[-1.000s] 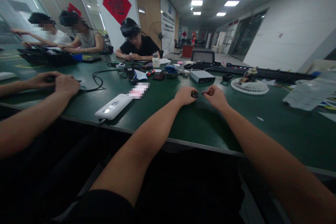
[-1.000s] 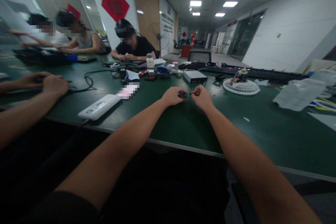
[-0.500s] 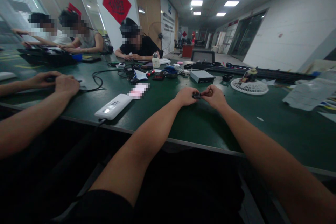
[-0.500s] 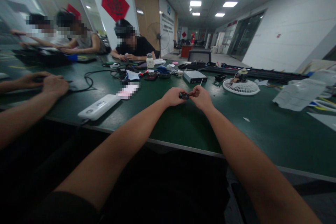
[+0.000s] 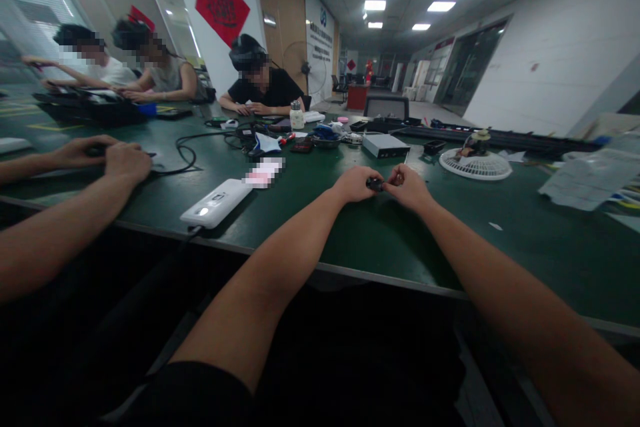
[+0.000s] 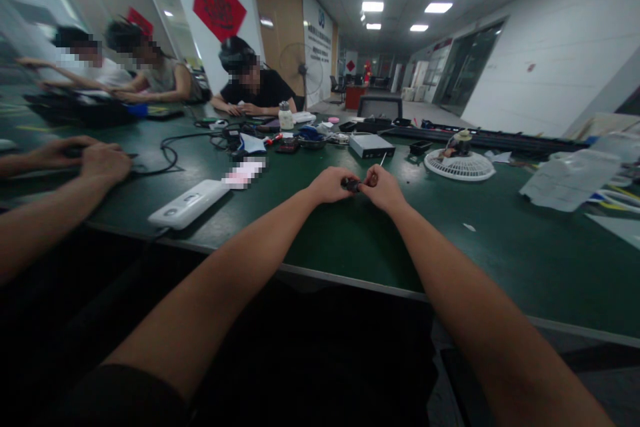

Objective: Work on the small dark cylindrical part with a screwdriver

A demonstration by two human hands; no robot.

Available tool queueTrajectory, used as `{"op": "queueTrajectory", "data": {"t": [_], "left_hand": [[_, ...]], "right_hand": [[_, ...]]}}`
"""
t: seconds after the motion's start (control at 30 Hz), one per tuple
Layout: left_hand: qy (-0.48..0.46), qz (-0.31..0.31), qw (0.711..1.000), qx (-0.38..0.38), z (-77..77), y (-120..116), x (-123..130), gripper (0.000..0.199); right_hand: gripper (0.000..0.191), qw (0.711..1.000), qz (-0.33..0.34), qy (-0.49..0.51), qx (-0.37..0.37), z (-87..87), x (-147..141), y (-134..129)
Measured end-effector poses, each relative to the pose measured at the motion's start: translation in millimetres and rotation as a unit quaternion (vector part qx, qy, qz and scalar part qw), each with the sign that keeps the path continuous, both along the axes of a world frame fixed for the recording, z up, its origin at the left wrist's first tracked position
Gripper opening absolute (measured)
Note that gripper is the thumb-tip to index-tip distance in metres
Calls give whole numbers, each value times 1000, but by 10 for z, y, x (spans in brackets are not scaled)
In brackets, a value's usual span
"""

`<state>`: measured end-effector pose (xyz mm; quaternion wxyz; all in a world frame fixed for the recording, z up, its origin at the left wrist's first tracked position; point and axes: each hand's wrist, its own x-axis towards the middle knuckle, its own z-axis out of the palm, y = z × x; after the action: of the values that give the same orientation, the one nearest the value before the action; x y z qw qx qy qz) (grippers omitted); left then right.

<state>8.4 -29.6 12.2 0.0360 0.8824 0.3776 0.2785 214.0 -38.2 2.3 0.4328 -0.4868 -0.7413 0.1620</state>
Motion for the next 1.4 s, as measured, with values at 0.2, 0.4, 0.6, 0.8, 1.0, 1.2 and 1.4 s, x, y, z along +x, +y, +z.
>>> {"op": "queueTrajectory", "data": {"t": [0.2, 0.4, 0.6, 0.8, 1.0, 1.2, 1.4], "left_hand": [[-9, -10, 1000, -5, -19, 8, 8, 38], [-22, 10, 1000, -18, -5, -18, 15, 37], [-30, -9, 999, -19, 10, -38, 11, 35], [-38, -15, 999, -18, -9, -5, 31, 35], [-53, 80, 995, -21, -4, -8, 13, 35], [-48, 178, 982, -30, 29, -41, -33, 37], [-42, 168, 984, -32, 45, -57, -15, 37]], "right_hand": [[26, 1000, -14, -19, -1, 54, -33, -53], [27, 1000, 4, 3, -13, 27, 13, 19], [29, 1000, 10, -7, -7, 28, 15, -5], [25, 1000, -13, -25, 11, -10, 37, 31], [36, 992, 36, 122, -19, -40, 17, 89], [69, 967, 68, 243, -26, 110, -24, -32], [70, 957, 55, 275, -74, 145, -54, -72]]}}
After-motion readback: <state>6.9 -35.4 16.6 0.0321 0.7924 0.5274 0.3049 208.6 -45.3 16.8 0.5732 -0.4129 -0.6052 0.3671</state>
